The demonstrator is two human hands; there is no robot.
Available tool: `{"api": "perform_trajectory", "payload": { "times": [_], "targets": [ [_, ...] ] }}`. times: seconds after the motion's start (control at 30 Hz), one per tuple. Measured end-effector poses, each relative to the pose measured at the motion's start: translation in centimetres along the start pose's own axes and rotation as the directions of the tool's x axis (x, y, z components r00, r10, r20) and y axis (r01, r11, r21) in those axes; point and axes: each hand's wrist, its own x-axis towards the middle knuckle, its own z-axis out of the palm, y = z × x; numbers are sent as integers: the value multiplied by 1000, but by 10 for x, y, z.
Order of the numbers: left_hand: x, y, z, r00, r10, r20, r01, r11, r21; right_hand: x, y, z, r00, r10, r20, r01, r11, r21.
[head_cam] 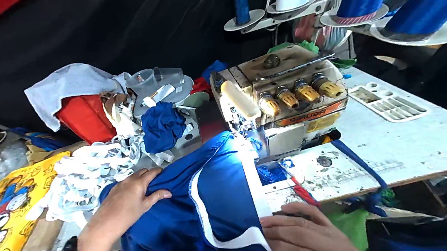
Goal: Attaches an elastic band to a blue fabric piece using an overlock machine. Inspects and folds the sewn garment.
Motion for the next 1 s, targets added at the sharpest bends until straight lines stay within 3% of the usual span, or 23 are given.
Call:
{"api": "perform_trajectory", "payload": {
  "times": [0.17, 0.3, 0.33, 0.4, 0.47, 0.57, 0.67, 0.83, 1.0],
  "targets": [
    [-2, 18, -11, 937, -258, 237, 260, 965, 25, 28, -5, -19, 998, -17, -63, 19, 999, 41],
    [-2, 33, -1, 876, -368, 312, 356, 930, 95, 7, 0, -13, 994, -24, 110, 34, 996, -86],
    [-2, 38, 2, 898, -344, 274, 338, 938, 72, -1, 2, -8, 987, -17, 161, 37, 992, -121],
    [2, 51, 12, 991, -133, 4, 133, 991, -34, -13, 8, -2, 979, -6, 204, 39, 987, -159],
    [17, 82, 22, 982, 50, -182, -70, 992, -102, -17, 12, -1, 979, -14, 201, 49, 984, -171],
    [42, 130, 45, 945, 188, -269, -240, 955, -177, -11, 14, -4, 979, -59, 197, 96, 979, -182],
    [61, 142, 67, 935, 158, -316, -216, 964, -158, -11, 14, -9, 978, -61, 197, 93, 983, -159],
    [66, 136, 81, 917, 180, -357, -206, 978, -37, -22, 10, -14, 985, 69, 159, -51, 992, -111],
    [73, 130, 75, 922, 226, -313, -249, 968, -34, -27, 27, -1, 996, 17, 93, -7, 994, -106]
  ]
}}
